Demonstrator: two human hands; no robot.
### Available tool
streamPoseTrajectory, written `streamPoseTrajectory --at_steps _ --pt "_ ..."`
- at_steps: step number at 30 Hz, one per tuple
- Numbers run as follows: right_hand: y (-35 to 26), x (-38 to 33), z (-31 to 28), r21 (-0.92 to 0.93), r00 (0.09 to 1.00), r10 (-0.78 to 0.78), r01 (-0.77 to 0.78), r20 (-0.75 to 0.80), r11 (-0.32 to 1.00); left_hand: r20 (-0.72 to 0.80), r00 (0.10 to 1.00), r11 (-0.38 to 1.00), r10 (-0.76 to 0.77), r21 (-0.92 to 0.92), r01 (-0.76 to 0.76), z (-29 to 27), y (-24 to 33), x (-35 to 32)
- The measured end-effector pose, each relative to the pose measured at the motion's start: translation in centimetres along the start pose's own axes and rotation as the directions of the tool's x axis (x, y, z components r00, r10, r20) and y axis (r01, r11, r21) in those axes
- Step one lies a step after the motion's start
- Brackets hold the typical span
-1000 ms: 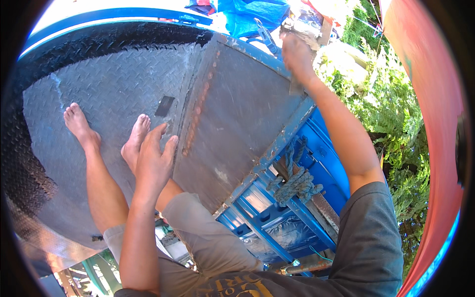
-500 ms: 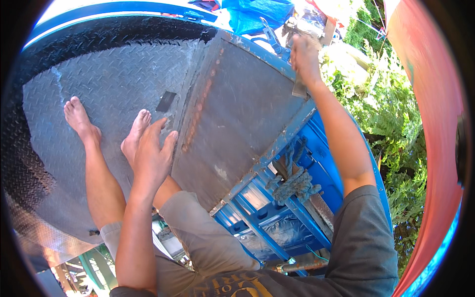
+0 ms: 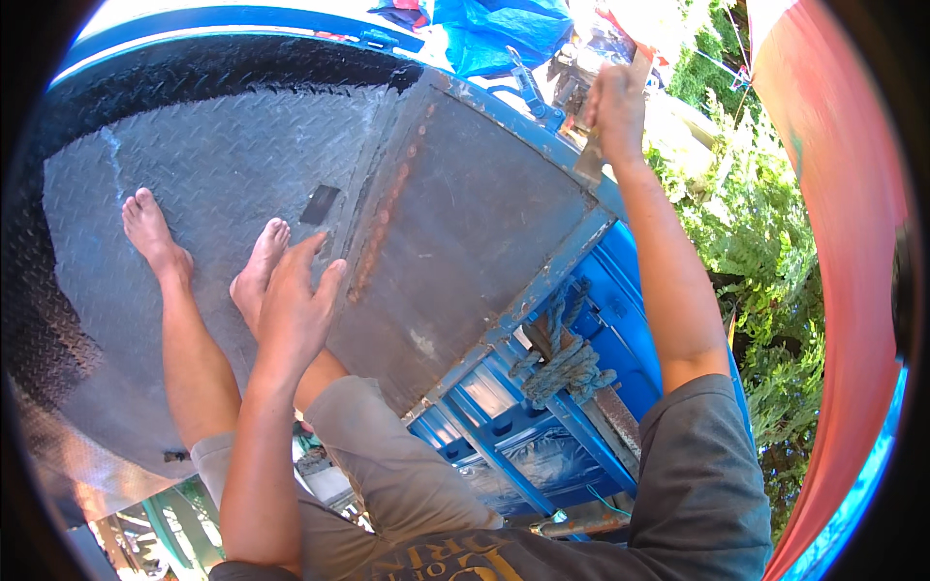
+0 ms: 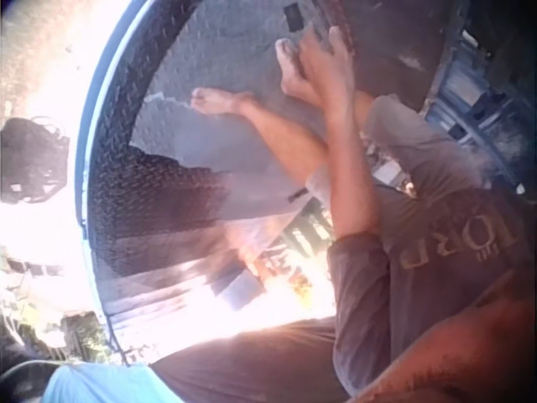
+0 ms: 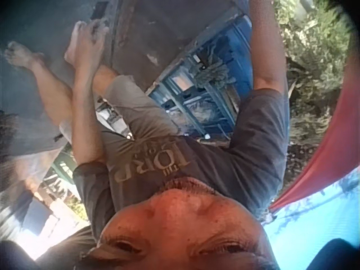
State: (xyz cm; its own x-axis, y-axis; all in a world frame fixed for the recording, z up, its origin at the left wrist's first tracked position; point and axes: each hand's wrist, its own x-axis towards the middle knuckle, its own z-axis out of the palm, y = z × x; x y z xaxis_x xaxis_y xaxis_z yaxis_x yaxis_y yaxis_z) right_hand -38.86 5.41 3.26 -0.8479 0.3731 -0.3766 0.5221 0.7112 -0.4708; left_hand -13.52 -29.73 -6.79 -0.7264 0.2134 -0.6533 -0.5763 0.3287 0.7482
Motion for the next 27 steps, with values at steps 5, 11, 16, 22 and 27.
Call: streamPoseTrajectory --at_steps 5,11,16,22,27 --pt "2.6 0.1 -1.1 -0.232 0.943 -0.291 0.322 0.160 0.918 0.005 1.000 1.000 -0.031 0.008 0.031 0.1 0.7 0.0" --pt "0.7 -1.7 0.2 -0.152 0.982 -0.017 0.046 0.189 0.987 -0.023 1.000 0.993 0.002 0.121 0.001 0.1 0.9 -0.1" --pt "4.4 -3.5 3.0 -0.437 0.896 0.094 0.118 0.435 0.892 -0.002 1.000 0.998 0.007 0.063 -0.007 0.4 0.1 -0.1" --pt "5.1 -8.2 9.5 -0.633 0.627 0.222 0.568 0.747 0.526 0.086 0.996 1.000 -0.027 0.018 0.025 1.1 -0.8 0.0" --pt "8.6 -6.5 7.8 -0.682 0.710 0.187 0.516 0.679 0.518 0.185 0.980 0.989 -0.077 -0.110 0.099 1.3 -0.8 0.1"
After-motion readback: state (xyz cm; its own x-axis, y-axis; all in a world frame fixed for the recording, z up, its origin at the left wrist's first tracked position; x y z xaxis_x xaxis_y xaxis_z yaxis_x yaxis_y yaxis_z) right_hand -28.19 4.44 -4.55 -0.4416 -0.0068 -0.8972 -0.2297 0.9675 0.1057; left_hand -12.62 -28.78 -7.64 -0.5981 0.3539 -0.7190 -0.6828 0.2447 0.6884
